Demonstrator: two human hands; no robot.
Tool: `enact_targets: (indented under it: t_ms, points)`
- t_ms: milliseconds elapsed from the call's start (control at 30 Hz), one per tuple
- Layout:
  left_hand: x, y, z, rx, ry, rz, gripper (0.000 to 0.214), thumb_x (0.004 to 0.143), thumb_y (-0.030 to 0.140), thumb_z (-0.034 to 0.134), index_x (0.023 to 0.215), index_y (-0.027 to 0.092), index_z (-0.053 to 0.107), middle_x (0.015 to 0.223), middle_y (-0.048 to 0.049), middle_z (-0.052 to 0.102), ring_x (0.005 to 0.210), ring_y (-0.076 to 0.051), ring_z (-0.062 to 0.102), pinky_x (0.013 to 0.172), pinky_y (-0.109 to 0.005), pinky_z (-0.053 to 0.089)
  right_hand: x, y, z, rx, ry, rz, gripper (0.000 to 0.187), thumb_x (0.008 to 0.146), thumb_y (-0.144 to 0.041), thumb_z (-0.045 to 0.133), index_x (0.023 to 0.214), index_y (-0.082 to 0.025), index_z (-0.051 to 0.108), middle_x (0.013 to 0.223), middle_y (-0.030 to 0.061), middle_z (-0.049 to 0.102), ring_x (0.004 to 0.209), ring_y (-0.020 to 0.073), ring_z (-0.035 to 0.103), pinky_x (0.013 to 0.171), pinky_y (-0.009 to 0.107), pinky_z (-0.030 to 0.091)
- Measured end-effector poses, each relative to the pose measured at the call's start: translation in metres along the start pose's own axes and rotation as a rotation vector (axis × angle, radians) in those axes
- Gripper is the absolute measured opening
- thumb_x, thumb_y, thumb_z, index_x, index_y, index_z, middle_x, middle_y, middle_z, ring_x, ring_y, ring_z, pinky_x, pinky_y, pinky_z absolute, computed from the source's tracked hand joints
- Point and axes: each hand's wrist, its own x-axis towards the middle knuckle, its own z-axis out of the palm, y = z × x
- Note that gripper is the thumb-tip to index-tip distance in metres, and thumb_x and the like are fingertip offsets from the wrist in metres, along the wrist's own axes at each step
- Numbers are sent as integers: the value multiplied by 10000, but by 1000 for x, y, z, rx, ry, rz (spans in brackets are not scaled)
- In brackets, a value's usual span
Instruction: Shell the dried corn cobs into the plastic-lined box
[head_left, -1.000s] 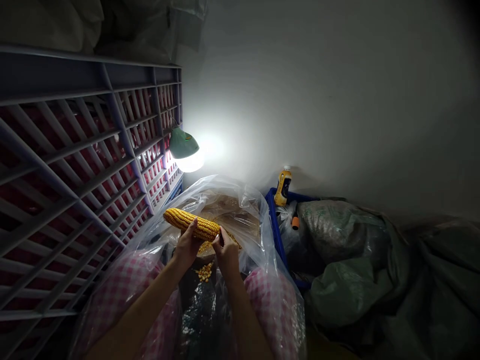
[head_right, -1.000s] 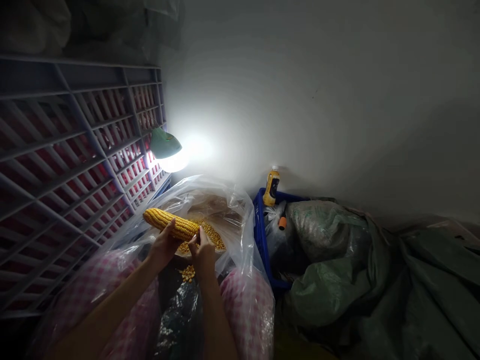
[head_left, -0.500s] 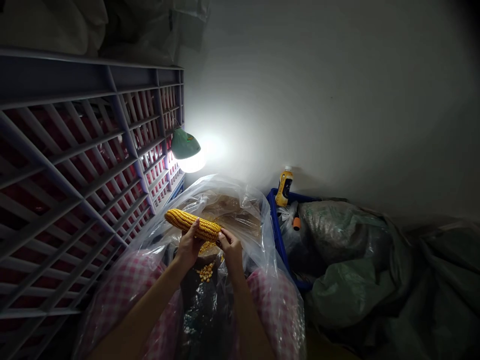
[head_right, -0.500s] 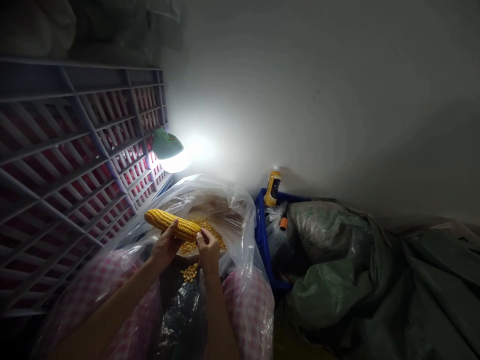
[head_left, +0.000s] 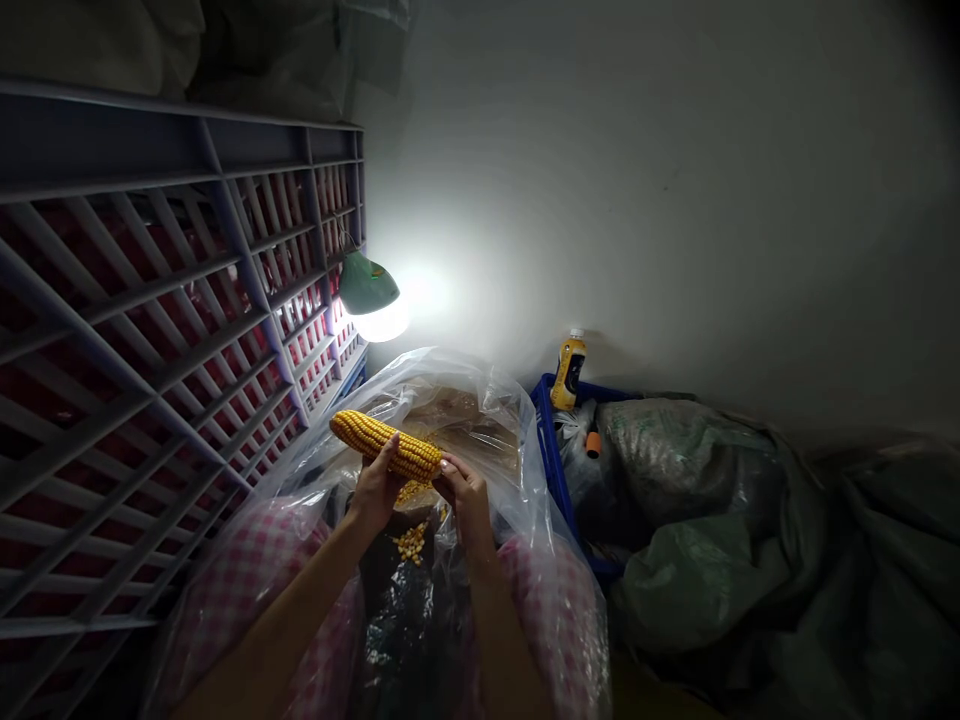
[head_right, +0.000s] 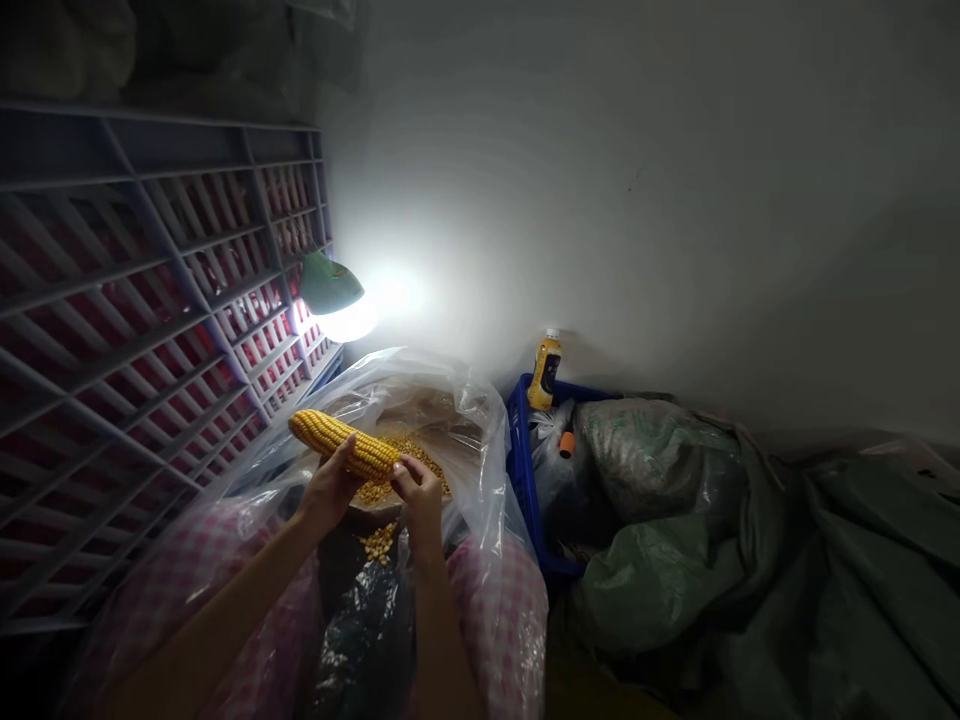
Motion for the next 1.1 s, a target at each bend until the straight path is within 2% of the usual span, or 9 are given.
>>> enact_targets:
  t_ms: [167, 300, 467, 600, 900, 1100]
  points:
    - [0, -4, -2, 52, 27, 31, 196, 744, 151, 648, 923, 172, 570, 838, -16, 618, 702, -141, 619, 565, -235, 539, 8, 9, -3, -70, -4, -32, 333, 596, -295, 662, 870, -111, 697, 863, 56, 701, 824, 204, 642, 794, 341, 518]
    - [1, 0, -1, -1, 9, -46, 190, 756, 185, 640, 926, 148, 562, 846, -44, 632, 718, -167, 634, 596, -275, 552, 7, 9, -1, -7, 44, -4, 291, 590, -277, 621, 830, -132, 695, 828, 44, 705, 755, 183, 651, 751, 320, 532]
    - [4, 0, -2, 21, 36, -21, 199, 759, 182, 634, 935, 138, 553, 827, -46, 632, 706, -165, 636, 597, -279, 551, 0, -1, 3, 80, -16, 72, 348, 625, -328, 604, 915, -152, 681, 875, 56, 707, 783, 191, 661, 720, 305, 537]
    - [4, -3, -4, 21, 32, -22, 245, 733, 184, 662, 947, 152, 548, 833, -39, 627, 713, -167, 636, 580, -263, 542, -1, -3, 2, 80, -7, 113, 365, 639, -375, 619, 920, -148, 673, 841, 51, 703, 796, 194, 656, 710, 298, 531]
    - [-1, -2, -1, 173, 50, 13, 369, 672, 191, 715, 983, 190, 517, 853, -28, 618, 693, -160, 625, 539, -244, 527, 4, 2, -1, 36, 23, 153, 266, 532, -302, 683, 741, -138, 672, 653, 1, 660, 641, 153, 634, 648, 283, 533]
    - [-1, 1, -1, 238, 22, -2, 376, 613, 204, 757, 924, 170, 549, 806, -33, 623, 653, -169, 629, 514, -249, 519, 3, 7, -1, 8, 38, 131, 207, 527, -247, 669, 694, -125, 679, 643, 2, 661, 618, 143, 624, 583, 249, 526]
